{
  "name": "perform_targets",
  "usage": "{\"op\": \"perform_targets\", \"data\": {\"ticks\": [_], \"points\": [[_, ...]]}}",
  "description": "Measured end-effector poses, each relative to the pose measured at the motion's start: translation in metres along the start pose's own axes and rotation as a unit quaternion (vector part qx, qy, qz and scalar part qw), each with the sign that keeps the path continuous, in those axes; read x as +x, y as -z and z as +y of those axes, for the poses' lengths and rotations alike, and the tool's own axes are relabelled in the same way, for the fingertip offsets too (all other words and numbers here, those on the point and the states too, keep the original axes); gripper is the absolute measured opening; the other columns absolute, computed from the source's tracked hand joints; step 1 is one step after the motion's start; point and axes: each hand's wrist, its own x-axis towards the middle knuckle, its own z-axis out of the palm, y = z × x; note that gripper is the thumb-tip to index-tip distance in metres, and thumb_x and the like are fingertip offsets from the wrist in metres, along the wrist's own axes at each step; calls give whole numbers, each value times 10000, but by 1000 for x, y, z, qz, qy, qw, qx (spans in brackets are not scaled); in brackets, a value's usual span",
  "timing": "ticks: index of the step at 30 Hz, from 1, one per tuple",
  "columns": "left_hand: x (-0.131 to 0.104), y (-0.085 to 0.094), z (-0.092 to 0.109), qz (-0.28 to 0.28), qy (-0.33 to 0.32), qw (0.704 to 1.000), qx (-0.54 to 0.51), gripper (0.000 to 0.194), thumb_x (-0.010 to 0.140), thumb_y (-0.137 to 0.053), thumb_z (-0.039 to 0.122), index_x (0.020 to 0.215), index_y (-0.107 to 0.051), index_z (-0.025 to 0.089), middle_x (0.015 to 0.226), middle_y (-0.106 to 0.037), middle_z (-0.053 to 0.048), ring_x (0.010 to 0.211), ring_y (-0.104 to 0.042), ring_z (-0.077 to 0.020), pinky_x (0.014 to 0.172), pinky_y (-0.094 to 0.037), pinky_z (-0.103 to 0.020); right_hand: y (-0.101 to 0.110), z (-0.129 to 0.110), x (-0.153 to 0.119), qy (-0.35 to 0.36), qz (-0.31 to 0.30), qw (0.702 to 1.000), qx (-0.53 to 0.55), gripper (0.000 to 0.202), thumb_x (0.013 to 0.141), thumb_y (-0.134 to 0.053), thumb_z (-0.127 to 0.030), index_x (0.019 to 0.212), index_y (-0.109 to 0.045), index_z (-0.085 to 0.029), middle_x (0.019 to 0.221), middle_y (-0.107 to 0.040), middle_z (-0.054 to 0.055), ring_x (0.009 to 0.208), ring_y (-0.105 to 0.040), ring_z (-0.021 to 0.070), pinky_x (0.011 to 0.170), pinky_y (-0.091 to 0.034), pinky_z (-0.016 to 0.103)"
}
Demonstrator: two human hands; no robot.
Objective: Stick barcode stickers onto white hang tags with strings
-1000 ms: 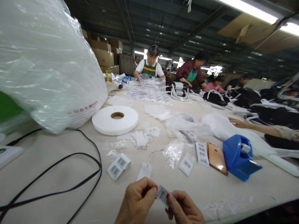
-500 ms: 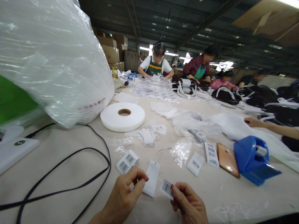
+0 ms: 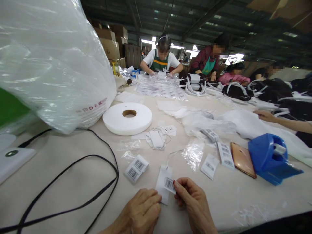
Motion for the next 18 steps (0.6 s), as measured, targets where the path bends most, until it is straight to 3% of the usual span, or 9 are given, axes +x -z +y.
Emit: {"op": "perform_targets", "data": {"ticks": [11,16,18], "points": [[-2,-1,0,0,-28,998,54,267,828,-345,44,790,-593,137,812,-716,-95,827,-641,-203,742,-471,-323,-6,3,4,-4,-19,997,-72,331,664,-658,-482,620,-580,-163,466,-506,-48,438,-399,85,421,-285,202],[6,6,2,-47,-48,995,68,182,780,-437,36,763,-601,115,839,-727,-89,817,-661,-202,732,-487,-324,-9,2,6,-5,-31,992,-125,300,679,-623,-457,606,-561,-173,462,-501,-50,424,-364,81,410,-251,213],[8,7,2,-37,-57,995,72,171,784,-449,45,741,-602,110,835,-729,-88,806,-666,-199,719,-486,-323,-9,2,8,-13,-35,989,-143,278,687,-609,-437,609,-555,-176,457,-491,-55,417,-356,78,407,-244,213]]}}
